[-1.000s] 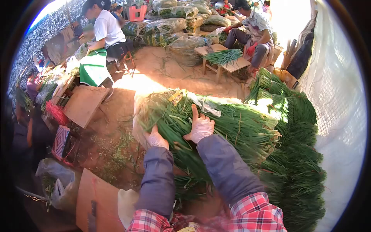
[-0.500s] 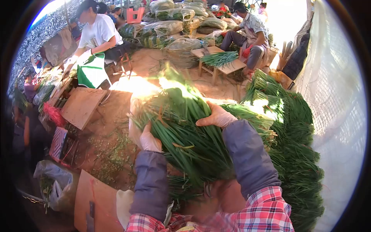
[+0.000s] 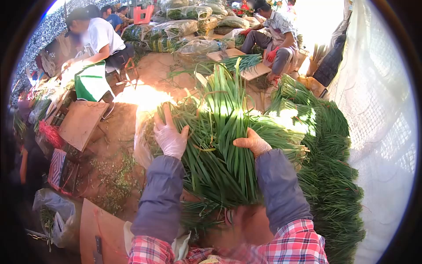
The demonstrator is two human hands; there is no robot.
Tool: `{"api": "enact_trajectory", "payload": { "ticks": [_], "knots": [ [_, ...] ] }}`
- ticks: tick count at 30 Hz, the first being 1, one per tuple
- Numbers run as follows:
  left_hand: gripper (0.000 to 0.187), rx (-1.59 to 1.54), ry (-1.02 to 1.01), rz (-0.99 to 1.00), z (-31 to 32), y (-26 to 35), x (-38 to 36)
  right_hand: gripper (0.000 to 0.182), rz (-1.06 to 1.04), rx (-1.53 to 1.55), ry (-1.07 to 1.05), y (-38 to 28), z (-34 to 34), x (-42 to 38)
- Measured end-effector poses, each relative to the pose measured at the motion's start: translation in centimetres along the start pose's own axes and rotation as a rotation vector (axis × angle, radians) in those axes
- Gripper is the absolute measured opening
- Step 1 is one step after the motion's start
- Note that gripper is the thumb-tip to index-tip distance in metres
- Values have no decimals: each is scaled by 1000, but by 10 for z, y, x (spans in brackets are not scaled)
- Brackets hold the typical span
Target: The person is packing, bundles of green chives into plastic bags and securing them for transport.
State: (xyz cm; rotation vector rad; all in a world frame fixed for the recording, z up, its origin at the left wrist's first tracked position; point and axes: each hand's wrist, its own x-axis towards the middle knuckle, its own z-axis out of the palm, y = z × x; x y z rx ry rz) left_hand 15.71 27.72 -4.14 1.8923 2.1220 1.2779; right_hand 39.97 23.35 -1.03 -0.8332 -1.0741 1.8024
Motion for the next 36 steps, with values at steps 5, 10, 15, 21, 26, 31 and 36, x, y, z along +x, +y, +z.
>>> {"api": "enact_trajectory", "payload": {
  "ticks": [5,10,15,21,26,31,36],
  "knots": [
    [52,273,-306,226,18,-5,-10,71,-69,130,34,18,-2,-15],
    [45,275,-333,181,27,-20,-17,74,-236,271,9,-12,22,-69],
    [44,286,-356,177,22,-20,-19,86,-416,320,-351,-25,-19,-120],
    [56,244,-485,171,1,-12,-9,81,-367,258,-376,-38,-32,-172],
    [58,103,-431,194,-6,-25,-12,77,-201,228,-298,-21,-43,-188],
    [57,-171,-363,205,-18,-44,-21,74,-68,216,-230,2,-54,-182],
    [39,-709,-45,-78,-53,-57,-65,70,1,181,-87,21,-44,-168]
  ]
}}
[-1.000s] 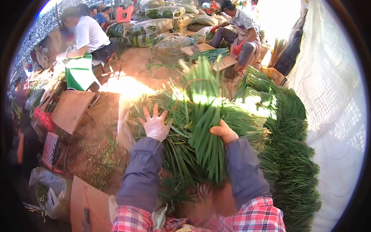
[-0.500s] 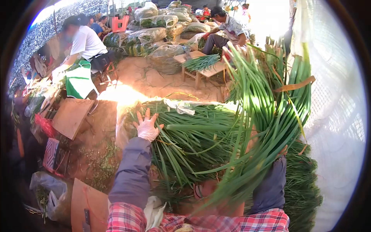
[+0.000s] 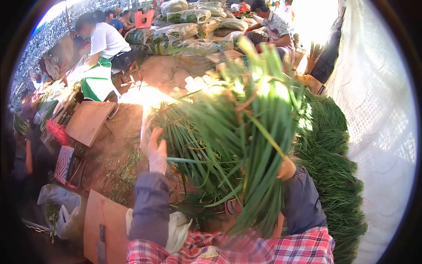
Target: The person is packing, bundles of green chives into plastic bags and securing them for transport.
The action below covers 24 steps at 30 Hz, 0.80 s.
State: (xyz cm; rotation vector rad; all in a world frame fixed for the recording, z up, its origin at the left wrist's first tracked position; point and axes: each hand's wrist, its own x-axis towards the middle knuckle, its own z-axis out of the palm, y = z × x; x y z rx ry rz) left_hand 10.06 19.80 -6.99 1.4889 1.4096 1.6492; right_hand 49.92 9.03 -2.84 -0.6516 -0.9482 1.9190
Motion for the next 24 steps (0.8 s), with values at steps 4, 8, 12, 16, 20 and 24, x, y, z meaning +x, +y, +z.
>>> {"api": "enact_trajectory", "payload": {
  "ticks": [4,8,12,16,20,24],
  "knots": [
    [40,-808,-54,-413,-27,50,-125,70,186,-209,-196,-12,96,34],
    [96,-1169,-570,-692,-41,98,-244,62,598,-149,-265,10,168,56],
    [80,-1437,-348,-837,-37,90,-261,59,1001,-241,-132,66,176,53],
    [75,-1424,-74,-1334,-13,59,-286,48,1305,-433,67,116,160,49],
    [69,-1487,-53,-1589,-4,7,-291,42,1387,-583,105,178,120,54],
    [59,-1305,1,-1708,1,-34,-313,43,1453,-685,-9,241,74,50]
  ]
}}
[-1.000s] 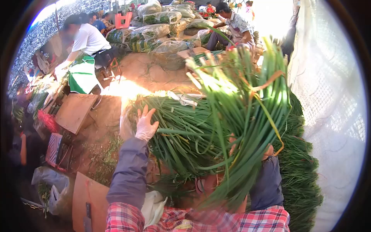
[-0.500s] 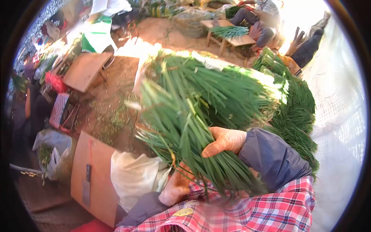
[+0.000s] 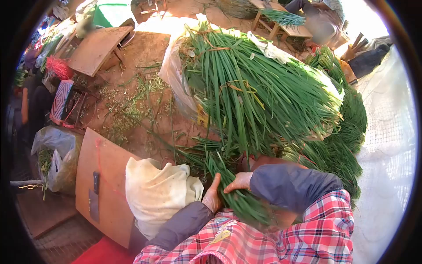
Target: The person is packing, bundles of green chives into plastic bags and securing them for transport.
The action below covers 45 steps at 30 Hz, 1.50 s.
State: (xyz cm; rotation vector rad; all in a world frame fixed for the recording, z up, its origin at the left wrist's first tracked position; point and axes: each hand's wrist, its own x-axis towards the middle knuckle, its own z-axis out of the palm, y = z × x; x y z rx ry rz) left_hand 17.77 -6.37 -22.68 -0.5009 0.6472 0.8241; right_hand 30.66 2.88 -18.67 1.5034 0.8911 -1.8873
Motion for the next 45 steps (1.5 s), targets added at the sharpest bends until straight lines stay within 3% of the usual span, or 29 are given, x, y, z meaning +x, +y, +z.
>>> {"api": "enact_trajectory", "payload": {
  "ticks": [1,2,6,8,14,17,19,20,22,24,26,30,34,38,41,42,45],
  "knots": [
    [57,-12,51,-69,-10,-1,9,43,7,-43,-24,-4,1,2],
    [55,-23,101,-139,-21,-2,18,47,-27,-384,70,-9,1,3],
    [53,90,206,-156,-9,2,10,54,-72,-623,88,-24,24,-7],
    [54,120,157,-177,-5,8,3,55,-183,-690,139,-11,33,-5],
    [21,-55,79,-255,-3,4,-28,60,-400,-821,72,-10,51,-56],
    [21,60,136,10,42,15,-87,55,-990,-473,52,4,50,-78],
    [22,187,168,189,51,23,-122,45,-627,3,-498,-9,24,-100],
    [25,72,82,137,50,31,-138,37,-582,238,-532,-10,13,-101],
    [28,161,160,218,62,43,-164,38,-429,528,-148,14,8,-29],
    [30,242,171,288,63,54,-178,37,-542,-636,290,20,-1,28],
    [32,308,168,346,73,61,-190,39,-379,-1013,478,11,-5,75],
    [39,527,225,556,81,87,-194,36,-622,-733,889,-26,-34,148],
    [43,602,313,684,98,114,-189,37,-577,-481,991,-64,-62,204],
    [40,474,232,724,86,137,-171,37,-514,-363,967,-76,-68,240],
    [44,346,171,767,76,148,-161,38,-507,-318,902,-81,-65,246],
    [43,327,168,752,75,149,-161,40,-535,-513,892,-76,-64,242],
    [44,285,154,721,76,152,-161,49,-492,-346,758,-85,-53,209]
  ]
}}
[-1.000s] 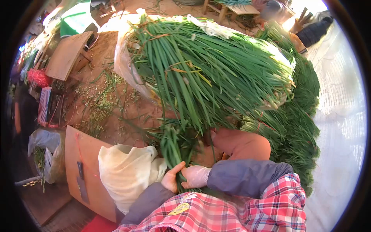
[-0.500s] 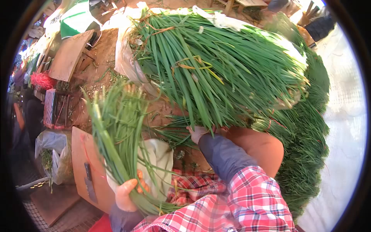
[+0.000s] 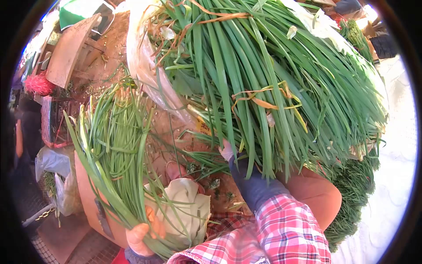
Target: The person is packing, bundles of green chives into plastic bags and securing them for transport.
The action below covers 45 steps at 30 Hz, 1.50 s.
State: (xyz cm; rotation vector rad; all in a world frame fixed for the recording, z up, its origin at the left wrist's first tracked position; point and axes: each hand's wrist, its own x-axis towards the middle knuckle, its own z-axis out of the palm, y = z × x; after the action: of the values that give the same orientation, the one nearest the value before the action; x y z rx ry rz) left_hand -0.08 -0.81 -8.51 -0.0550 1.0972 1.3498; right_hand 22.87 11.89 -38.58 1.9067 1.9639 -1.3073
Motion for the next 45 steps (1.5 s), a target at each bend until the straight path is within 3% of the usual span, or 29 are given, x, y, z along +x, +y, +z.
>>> {"api": "enact_trajectory", "payload": {
  "ticks": [2,3,6,9,13,16,17,20,22,24,25,28,31,35,36,38,40,42,43,45],
  "knots": [
    [42,53,2,4,6,0,1,49,-9,97,114,9,21,-8],
    [40,120,11,14,13,1,0,46,38,4,99,1,31,-17],
    [38,171,-1,48,17,-3,-3,40,96,-305,-152,-32,41,-40],
    [38,170,-25,61,10,-4,0,37,193,-439,-190,-20,74,-12],
    [39,159,-40,15,12,0,1,45,95,-390,-207,-12,42,3],
    [40,130,-47,11,19,2,0,45,107,-87,-164,-17,8,-11],
    [39,116,-53,32,21,0,0,50,136,415,-182,-3,17,-13],
    [37,140,-69,72,24,1,-10,44,130,-181,-354,-30,-1,-48],
    [35,109,-80,91,15,-2,-12,45,-87,-114,-129,-63,-28,-94],
    [33,185,-118,237,18,0,-22,41,-130,287,-124,-47,15,-92],
    [33,186,-151,208,9,-4,-23,39,-158,491,-129,-44,22,-84],
    [36,197,-225,209,-4,-11,-39,31,-130,848,-266,-101,-50,-141],
    [40,257,-253,352,16,-10,-83,31,-124,1161,-381,-147,-116,-199],
    [43,296,-313,417,28,-10,-122,36,-187,1692,-590,-188,-145,-231],
    [43,300,-343,401,31,-12,-127,45,-85,1737,-797,-191,-146,-228],
    [48,230,-415,363,29,-19,-127,65,-453,1731,-876,-209,-159,-267],
    [42,314,-492,425,31,-21,-128,85,-841,1654,-827,-211,-162,-289],
    [36,243,-458,212,42,-22,-142,89,-923,1591,-862,-203,-166,-304],
    [49,496,-428,604,40,-21,-139,88,-934,1579,-847,-200,-164,-305],
    [45,492,-545,381,50,-25,-132,88,-943,1583,-794,-188,-153,-294]
  ]
}}
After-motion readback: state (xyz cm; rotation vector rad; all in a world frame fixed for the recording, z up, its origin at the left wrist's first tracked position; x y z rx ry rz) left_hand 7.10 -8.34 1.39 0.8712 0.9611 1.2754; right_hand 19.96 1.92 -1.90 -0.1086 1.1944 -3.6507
